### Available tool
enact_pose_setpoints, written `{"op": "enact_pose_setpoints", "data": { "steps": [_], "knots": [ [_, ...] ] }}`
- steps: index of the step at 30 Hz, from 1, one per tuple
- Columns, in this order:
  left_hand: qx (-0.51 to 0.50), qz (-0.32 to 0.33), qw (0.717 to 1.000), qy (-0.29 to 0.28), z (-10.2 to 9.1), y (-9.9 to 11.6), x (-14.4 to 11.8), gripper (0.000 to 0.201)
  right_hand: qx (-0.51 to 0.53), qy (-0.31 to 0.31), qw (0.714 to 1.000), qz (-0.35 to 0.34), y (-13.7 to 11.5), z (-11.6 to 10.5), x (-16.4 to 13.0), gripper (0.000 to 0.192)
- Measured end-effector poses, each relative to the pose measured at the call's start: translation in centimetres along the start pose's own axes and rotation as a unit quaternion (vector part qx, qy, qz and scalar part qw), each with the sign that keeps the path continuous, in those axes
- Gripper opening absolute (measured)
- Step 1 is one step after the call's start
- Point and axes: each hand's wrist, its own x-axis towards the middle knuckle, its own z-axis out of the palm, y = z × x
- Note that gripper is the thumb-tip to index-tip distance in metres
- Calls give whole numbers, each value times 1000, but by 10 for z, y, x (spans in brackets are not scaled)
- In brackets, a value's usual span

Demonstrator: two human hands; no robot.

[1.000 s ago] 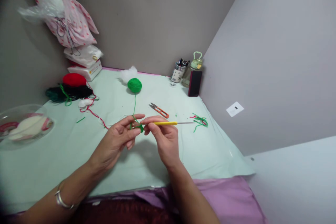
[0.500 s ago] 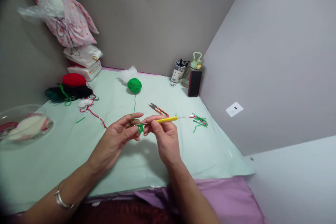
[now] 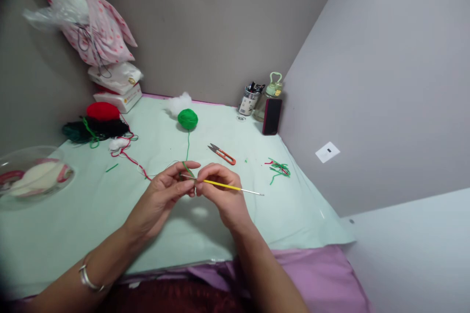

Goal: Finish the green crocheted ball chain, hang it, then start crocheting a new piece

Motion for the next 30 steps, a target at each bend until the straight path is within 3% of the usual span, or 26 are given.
{"op": "enact_pose_setpoints", "data": {
  "steps": [6, 13, 25, 30],
  "knots": [
    [-71, -45, 996, -18, 3, 3, 2, 22, 101, -24, 993, 48, 0, 1, 3, 14],
    [-112, -68, 991, -12, 2, 2, 0, 19, 122, -37, 988, 83, 1, 0, 1, 24],
    [-59, -45, 997, 1, 0, 4, -1, 21, 144, -33, 985, 90, -2, 1, 1, 25],
    [-55, -19, 998, 31, 1, 4, 0, 25, 138, 20, 987, 81, -1, 2, 4, 20]
  ]
}}
